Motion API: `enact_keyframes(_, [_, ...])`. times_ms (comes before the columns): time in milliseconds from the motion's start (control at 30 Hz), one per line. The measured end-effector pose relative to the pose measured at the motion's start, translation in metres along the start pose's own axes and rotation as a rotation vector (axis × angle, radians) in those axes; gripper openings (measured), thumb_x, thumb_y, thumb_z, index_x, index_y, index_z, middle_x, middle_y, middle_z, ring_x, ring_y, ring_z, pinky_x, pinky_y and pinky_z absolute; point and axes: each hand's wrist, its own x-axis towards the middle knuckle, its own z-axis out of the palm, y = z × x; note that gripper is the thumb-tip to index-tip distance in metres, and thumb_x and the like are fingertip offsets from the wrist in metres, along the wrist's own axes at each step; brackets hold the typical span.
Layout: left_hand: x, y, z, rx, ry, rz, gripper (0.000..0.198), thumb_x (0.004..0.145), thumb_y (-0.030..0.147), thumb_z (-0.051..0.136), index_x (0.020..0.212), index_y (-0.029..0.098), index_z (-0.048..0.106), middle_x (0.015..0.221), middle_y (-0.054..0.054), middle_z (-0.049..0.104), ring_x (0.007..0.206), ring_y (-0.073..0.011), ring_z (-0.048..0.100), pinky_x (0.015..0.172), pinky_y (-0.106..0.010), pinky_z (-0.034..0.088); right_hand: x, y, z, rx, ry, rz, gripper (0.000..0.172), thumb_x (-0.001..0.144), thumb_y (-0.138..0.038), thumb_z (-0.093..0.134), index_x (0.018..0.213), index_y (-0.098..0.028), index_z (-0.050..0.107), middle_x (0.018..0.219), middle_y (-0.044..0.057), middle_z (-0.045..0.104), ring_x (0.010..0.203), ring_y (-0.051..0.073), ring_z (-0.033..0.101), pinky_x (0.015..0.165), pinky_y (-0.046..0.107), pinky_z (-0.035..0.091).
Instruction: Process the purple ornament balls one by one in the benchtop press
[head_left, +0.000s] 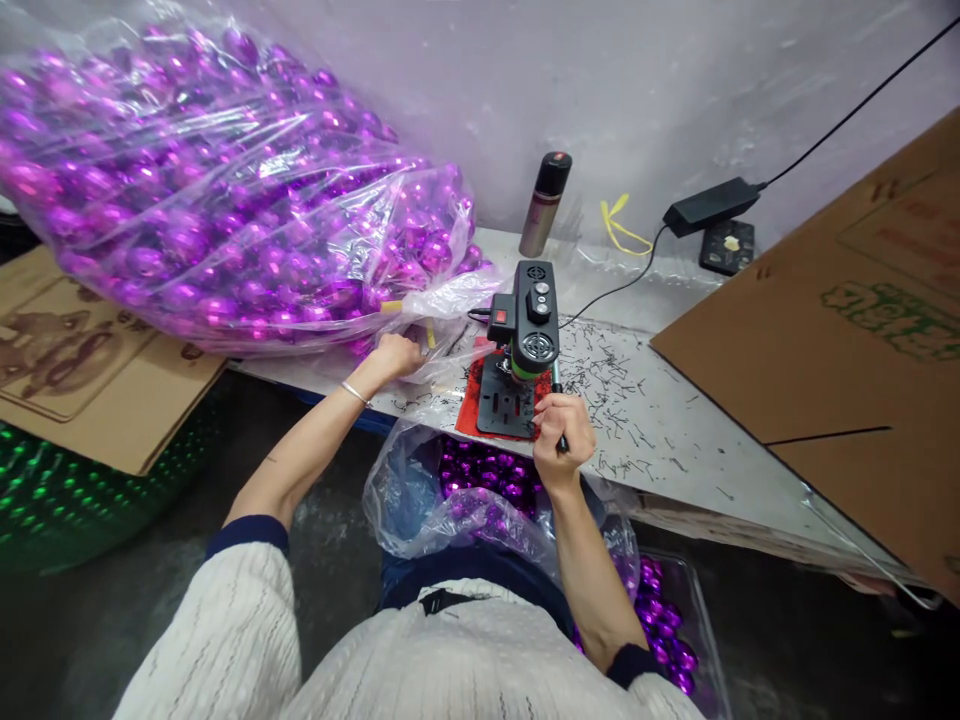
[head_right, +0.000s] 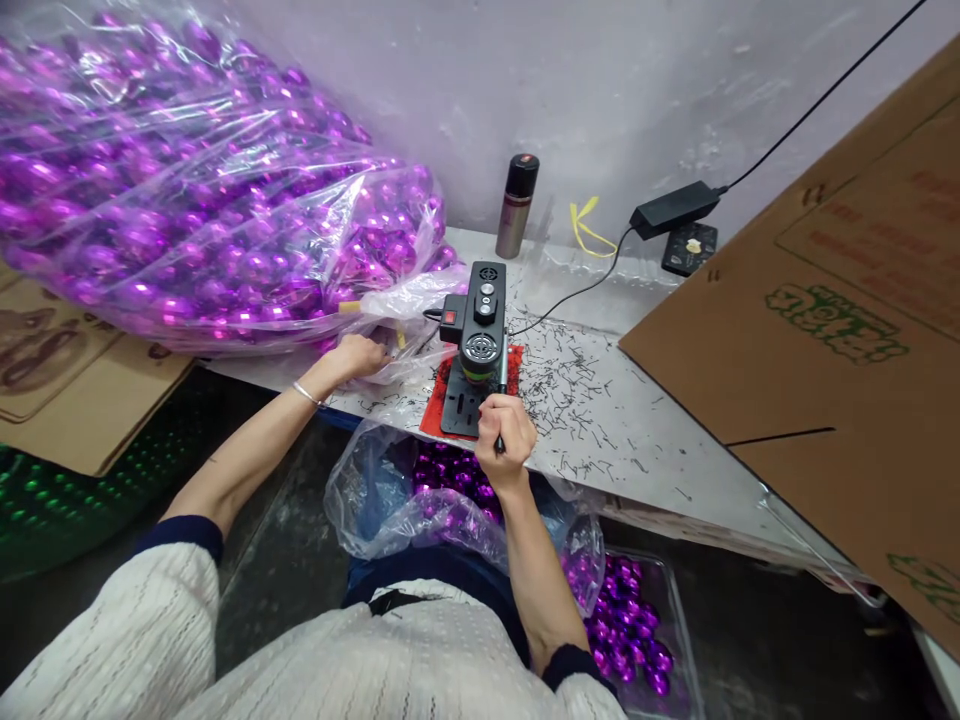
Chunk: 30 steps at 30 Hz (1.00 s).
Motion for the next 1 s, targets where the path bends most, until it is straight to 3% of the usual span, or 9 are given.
enact_keyframes(200, [-0.01, -0.005, -0.005, -0.041, -0.065, 0.09, 0.048, 0.075, 0.024, 0.074, 0.123, 0.017, 0.072, 0.114, -0.015, 0.077, 0.114, -0.0322, 0.069, 0.101, -0.033, 0.049, -0.002, 0.001, 0.0, -0.016, -0.003, 0.026, 0.026, 0.097, -0.015, 0.048, 0.073, -0.023, 0.055, 0.069, 0.0, 0.062, 0.067, 0.014, 0.063, 0.063, 0.03, 0.048])
enact_keyframes(367, [-0.008, 0.001, -0.003, -0.129, -0.031, 0.013, 0.036, 0.069, 0.01, 0.075, 0.104, 0.006, 0.072, 0.101, -0.02, 0.076, 0.11, -0.0371, 0.069, 0.104, -0.042, 0.048, -0.001, 0.001, -0.003, -0.008, -0.021, 0.007, 0.026, 0.096, -0.013, 0.049, 0.074, -0.023, 0.055, 0.07, 0.0, 0.063, 0.067, 0.014, 0.062, 0.064, 0.03, 0.047])
enact_keyframes(500, [-0.003, 0.008, -0.003, -0.257, 0.089, 0.055, 0.056, 0.078, 0.019, 0.074, 0.131, 0.007, 0.058, 0.122, -0.019, 0.07, 0.118, -0.034, 0.065, 0.107, -0.041, 0.047, 0.0, 0.0, -0.003, -0.026, -0.033, -0.008, 0.026, 0.097, -0.014, 0.048, 0.074, -0.023, 0.055, 0.071, 0.0, 0.063, 0.068, 0.014, 0.063, 0.065, 0.03, 0.048])
enact_keyframes(567, [0.0, 0.015, 0.003, -0.546, 0.177, 0.015, 0.066, 0.081, 0.029, 0.075, 0.139, 0.01, 0.051, 0.128, -0.018, 0.067, 0.118, -0.0324, 0.066, 0.106, -0.04, 0.049, 0.0, 0.0, -0.002, -0.029, -0.029, 0.002, 0.027, 0.097, -0.013, 0.048, 0.073, -0.023, 0.055, 0.07, -0.001, 0.063, 0.068, 0.014, 0.063, 0.065, 0.03, 0.048])
enact_keyframes(633, [0.003, 0.024, 0.013, -1.026, 0.24, -0.049, 0.067, 0.082, 0.031, 0.076, 0.141, 0.012, 0.05, 0.129, -0.016, 0.067, 0.115, -0.0291, 0.068, 0.1, -0.038, 0.054, -0.001, -0.001, -0.002, -0.02, -0.02, 0.009, 0.027, 0.097, -0.012, 0.047, 0.073, -0.023, 0.054, 0.069, -0.001, 0.062, 0.068, 0.014, 0.063, 0.065, 0.029, 0.048])
enact_keyframes(767, [-0.002, 0.041, 0.031, -1.897, 0.118, -0.098, 0.036, 0.095, 0.036, 0.064, 0.122, 0.013, 0.064, 0.106, -0.011, 0.073, 0.083, -0.0179, 0.073, 0.075, -0.029, 0.061, -0.001, 0.0, -0.002, -0.006, -0.029, 0.006, 0.027, 0.096, -0.012, 0.047, 0.073, -0.023, 0.054, 0.069, -0.001, 0.062, 0.068, 0.014, 0.063, 0.064, 0.029, 0.048])
enact_keyframes(867, [-0.017, 0.049, 0.038, -2.197, 0.05, -0.11, 0.031, 0.099, 0.039, 0.059, 0.112, 0.013, 0.068, 0.089, -0.008, 0.074, 0.068, -0.014, 0.071, 0.066, -0.024, 0.06, 0.0, 0.001, -0.004, -0.011, -0.04, 0.0, 0.026, 0.096, -0.013, 0.047, 0.073, -0.023, 0.055, 0.069, 0.0, 0.063, 0.068, 0.015, 0.063, 0.064, 0.03, 0.048])
enact_keyframes(1000, [-0.039, 0.061, 0.046, -2.362, 0.053, -0.065, 0.027, 0.099, 0.029, 0.06, 0.119, 0.012, 0.066, 0.097, -0.009, 0.076, 0.089, -0.0182, 0.077, 0.081, -0.028, 0.063, 0.004, 0.001, -0.006, -0.028, -0.041, 0.001, 0.026, 0.096, -0.013, 0.048, 0.074, -0.023, 0.056, 0.069, 0.0, 0.064, 0.068, 0.015, 0.064, 0.064, 0.031, 0.048])
